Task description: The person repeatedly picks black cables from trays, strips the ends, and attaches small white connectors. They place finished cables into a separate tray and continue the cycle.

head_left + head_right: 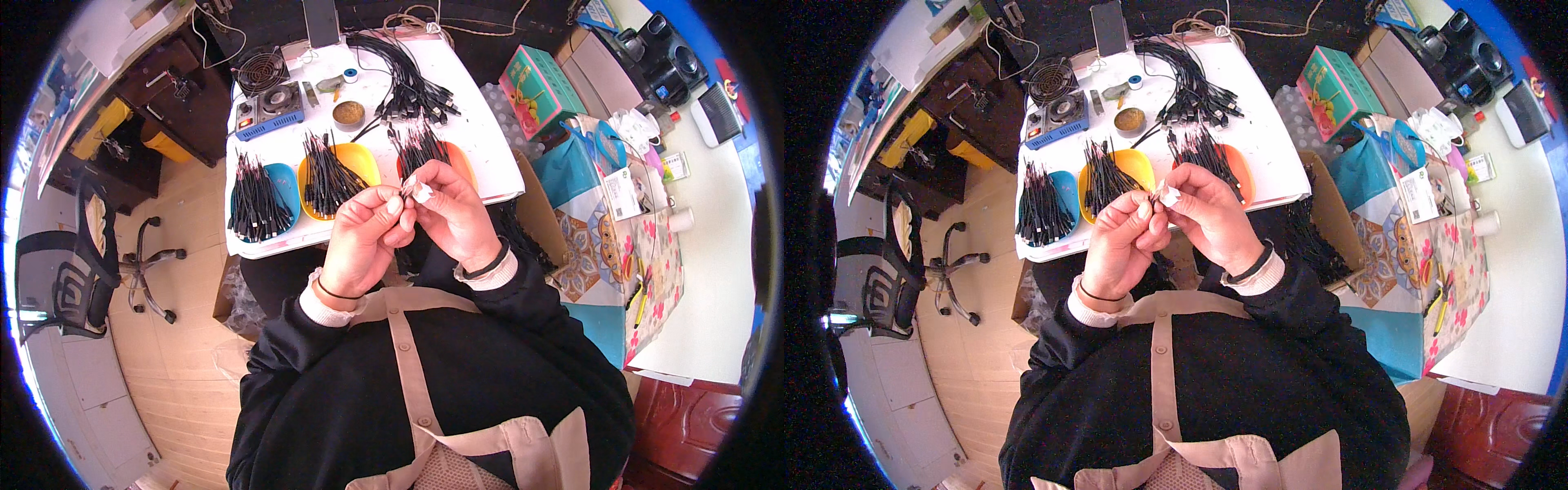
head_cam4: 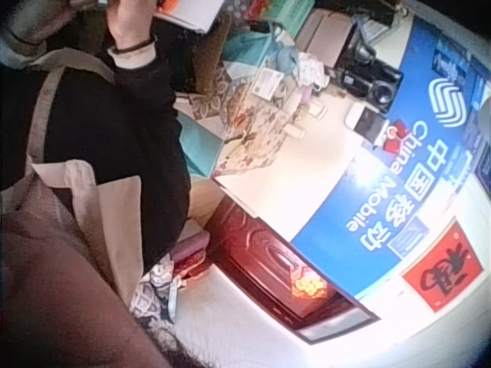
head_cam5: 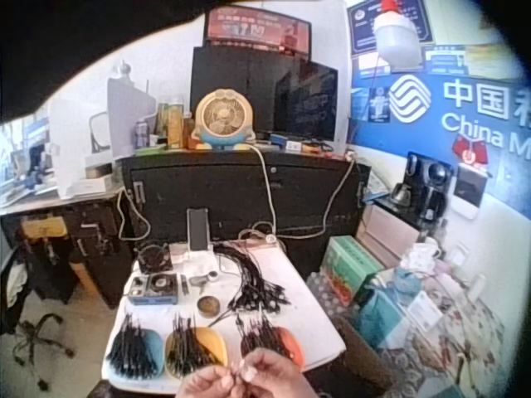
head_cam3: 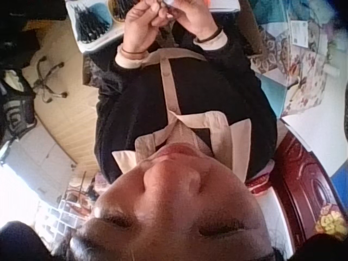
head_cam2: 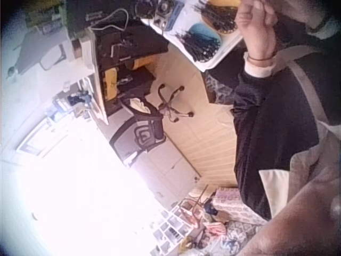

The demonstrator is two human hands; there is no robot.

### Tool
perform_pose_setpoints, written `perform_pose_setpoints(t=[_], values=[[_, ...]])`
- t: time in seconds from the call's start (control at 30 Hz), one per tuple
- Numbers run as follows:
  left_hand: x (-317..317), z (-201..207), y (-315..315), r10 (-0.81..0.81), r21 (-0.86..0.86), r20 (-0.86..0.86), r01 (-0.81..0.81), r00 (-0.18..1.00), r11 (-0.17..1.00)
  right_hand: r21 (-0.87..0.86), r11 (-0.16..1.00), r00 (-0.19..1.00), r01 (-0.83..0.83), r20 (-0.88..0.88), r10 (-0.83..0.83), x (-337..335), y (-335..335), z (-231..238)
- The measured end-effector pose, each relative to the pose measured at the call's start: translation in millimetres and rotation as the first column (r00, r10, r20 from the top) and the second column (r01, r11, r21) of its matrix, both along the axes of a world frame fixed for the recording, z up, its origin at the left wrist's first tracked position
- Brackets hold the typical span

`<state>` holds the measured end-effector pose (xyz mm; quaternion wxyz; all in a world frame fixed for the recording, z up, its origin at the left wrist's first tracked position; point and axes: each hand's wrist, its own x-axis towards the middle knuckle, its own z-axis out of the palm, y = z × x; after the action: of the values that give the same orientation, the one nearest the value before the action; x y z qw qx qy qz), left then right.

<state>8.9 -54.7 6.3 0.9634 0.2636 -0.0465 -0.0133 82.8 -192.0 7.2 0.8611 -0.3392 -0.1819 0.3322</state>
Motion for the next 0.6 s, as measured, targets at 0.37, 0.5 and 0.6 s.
perform_pose_setpoints(t=[0.37, 0.5, 0.6], values=[[-6.3, 4.8, 8.6, -0.042, 0.059, -0.008, 0.043, 0.999, 0.997, -0.077, 0.997, 0.986, 0.012, 0.165, 0.001, -5.2, 2.7, 9.6], [-7.2, 5.2, 12.4, -0.028, 0.13, 0.001, 0.028, 1.0, 0.991, -0.144, 0.988, 0.953, 0.047, 0.303, -0.001, -1.2, 0.5, 15.9], [-6.8, 3.5, 13.4, -0.018, 0.144, -0.001, 0.018, 1.0, 0.989, -0.126, 0.992, 0.969, -0.007, 0.243, 0.037, 1.5, -0.2, 15.9]])
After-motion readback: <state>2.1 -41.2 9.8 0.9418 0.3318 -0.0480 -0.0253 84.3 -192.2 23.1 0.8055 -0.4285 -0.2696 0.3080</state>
